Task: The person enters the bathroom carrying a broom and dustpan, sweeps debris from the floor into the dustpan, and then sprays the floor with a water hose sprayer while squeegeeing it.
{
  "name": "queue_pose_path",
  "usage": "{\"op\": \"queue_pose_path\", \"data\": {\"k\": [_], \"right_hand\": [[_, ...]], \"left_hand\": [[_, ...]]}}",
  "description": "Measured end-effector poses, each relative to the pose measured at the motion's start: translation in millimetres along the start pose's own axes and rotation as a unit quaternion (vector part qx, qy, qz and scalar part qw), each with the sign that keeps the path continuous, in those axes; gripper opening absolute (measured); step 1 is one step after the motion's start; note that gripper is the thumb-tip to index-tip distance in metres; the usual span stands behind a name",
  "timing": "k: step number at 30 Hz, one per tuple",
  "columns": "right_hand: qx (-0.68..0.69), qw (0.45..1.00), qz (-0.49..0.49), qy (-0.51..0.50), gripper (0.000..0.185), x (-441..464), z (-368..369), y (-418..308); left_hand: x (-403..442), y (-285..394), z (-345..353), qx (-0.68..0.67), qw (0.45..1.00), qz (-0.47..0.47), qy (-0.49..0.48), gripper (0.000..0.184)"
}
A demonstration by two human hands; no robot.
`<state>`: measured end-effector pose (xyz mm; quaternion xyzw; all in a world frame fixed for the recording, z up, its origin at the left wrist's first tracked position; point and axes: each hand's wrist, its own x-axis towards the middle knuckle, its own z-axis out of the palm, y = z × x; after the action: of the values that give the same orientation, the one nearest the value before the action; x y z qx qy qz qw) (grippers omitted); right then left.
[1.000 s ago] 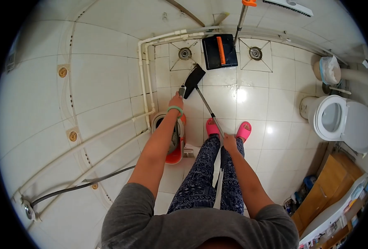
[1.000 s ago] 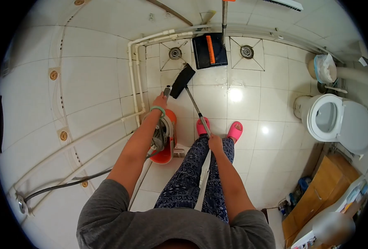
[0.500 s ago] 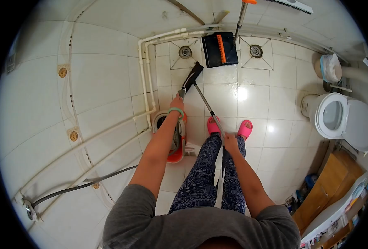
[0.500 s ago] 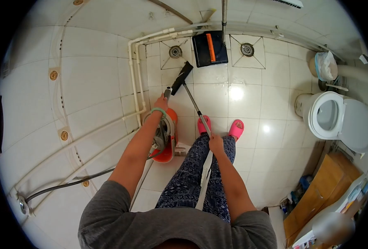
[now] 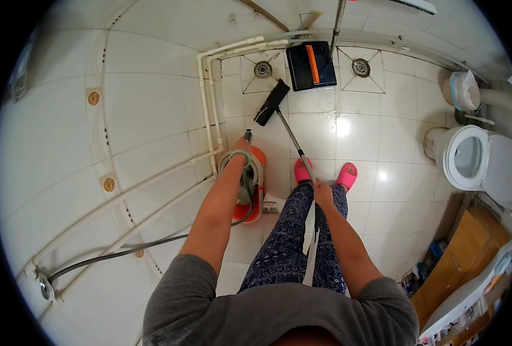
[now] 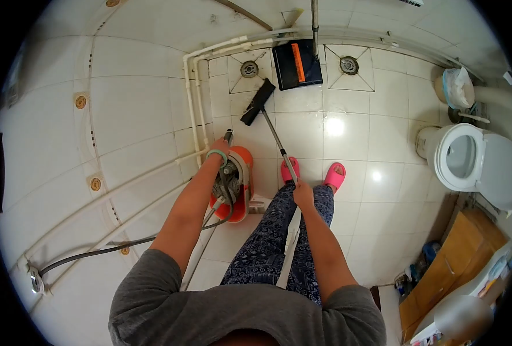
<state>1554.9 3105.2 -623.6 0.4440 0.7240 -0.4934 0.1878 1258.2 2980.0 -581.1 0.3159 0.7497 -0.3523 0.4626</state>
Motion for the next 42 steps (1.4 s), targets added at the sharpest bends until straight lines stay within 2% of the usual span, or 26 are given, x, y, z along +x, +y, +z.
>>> {"op": "queue_pose_path", "data": {"k": [3, 6, 8, 9, 12, 14, 16, 19, 21, 23, 26, 28, 30, 32, 34, 35, 37, 39, 42], "right_hand": [[-0.035, 0.998, 0.024, -0.041, 0.025, 15.0, 7.2, 6.8], [-0.016, 0.999, -0.008, -0.033, 0.024, 6.8, -5.6, 2.0], [0.010, 0.999, -0.030, 0.026, 0.026, -1.4, -0.5, 16.3], [0.008, 0.999, -0.029, 0.024, 0.026, 3.1, 4.0, 24.6], [-0.053, 0.998, -0.026, -0.038, 0.024, 18.8, 13.7, 33.5], [-0.017, 0.999, 0.007, -0.035, 0.026, 16.2, 9.9, 21.0], [0.004, 1.000, 0.005, -0.020, 0.026, -0.9, 0.8, 6.6], [0.013, 1.000, -0.009, -0.004, 0.025, 2.8, 16.1, 23.9], [0.004, 1.000, -0.024, -0.005, 0.025, 13.3, 20.0, 21.4], [-0.004, 0.999, 0.032, -0.028, 0.024, 13.1, 4.3, -8.9], [0.011, 0.999, -0.011, -0.042, 0.023, 3.5, -2.8, -4.6], [0.007, 1.000, 0.005, -0.021, 0.023, -1.9, 3.0, 7.0], [0.006, 1.000, 0.021, 0.000, 0.024, 4.5, 10.9, 19.4], [-0.057, 0.998, 0.020, -0.030, 0.029, 14.9, 12.1, 22.6], [-0.031, 0.999, 0.015, -0.026, 0.029, 8.5, 7.6, 18.7], [-0.009, 1.000, 0.010, -0.023, 0.029, 4.2, 3.2, 17.2], [-0.010, 1.000, 0.005, -0.006, 0.027, -1.9, 4.0, 24.9], [-0.006, 1.000, 0.001, 0.010, 0.026, -3.3, 7.4, 29.3], [-0.044, 0.999, 0.007, -0.025, 0.025, 5.6, 9.3, 24.0]], "left_hand": [[40.0, -16.5, 46.2, -0.016, 1.000, 0.001, 0.006, 0.033], [57.5, -26.5, 68.2, -0.060, 0.998, 0.001, 0.011, 0.024], [63.1, -29.7, 77.6, -0.067, 0.998, 0.006, 0.013, 0.021], [66.1, -31.4, 82.2, -0.065, 0.998, 0.012, 0.014, 0.020], [80.9, -35.7, 103.5, -0.041, 0.998, 0.039, 0.027, 0.022], [105.5, -41.3, 133.4, -0.140, 0.990, 0.010, 0.034, 0.027], [115.6, -40.1, 140.5, -0.342, 0.938, -0.039, 0.044, 0.027], [101.4, -38.1, 128.7, -0.308, 0.950, -0.050, -0.012, 0.028], [44.9, -31.4, 79.6, -0.184, 0.983, -0.022, 0.005, 0.024], [43.6, -33.9, 83.0, -0.131, 0.991, -0.012, 0.008, 0.024], [52.3, -33.6, 83.2, 0.020, 0.999, 0.031, 0.029, 0.027], [59.4, -29.2, 86.9, 0.067, 0.996, 0.046, 0.036, 0.029], [67.1, -26.2, 90.4, -0.124, 0.991, -0.004, 0.039, 0.030], [71.2, -25.9, 91.9, -0.309, 0.949, -0.055, 0.040, 0.033], [70.4, -23.7, 88.3, -0.395, 0.914, -0.079, 0.041, 0.035], [67.2, -18.1, 85.6, -0.444, 0.885, -0.091, 0.104, 0.036], [61.7, -8.5, 77.2, -0.492, 0.850, -0.100, 0.162, 0.040], [57.7, -5.8, 65.0, -0.548, 0.815, -0.115, 0.149, 0.043], [50.7, -3.5, 57.8, -0.526, 0.831, -0.107, 0.145, 0.042]]}}
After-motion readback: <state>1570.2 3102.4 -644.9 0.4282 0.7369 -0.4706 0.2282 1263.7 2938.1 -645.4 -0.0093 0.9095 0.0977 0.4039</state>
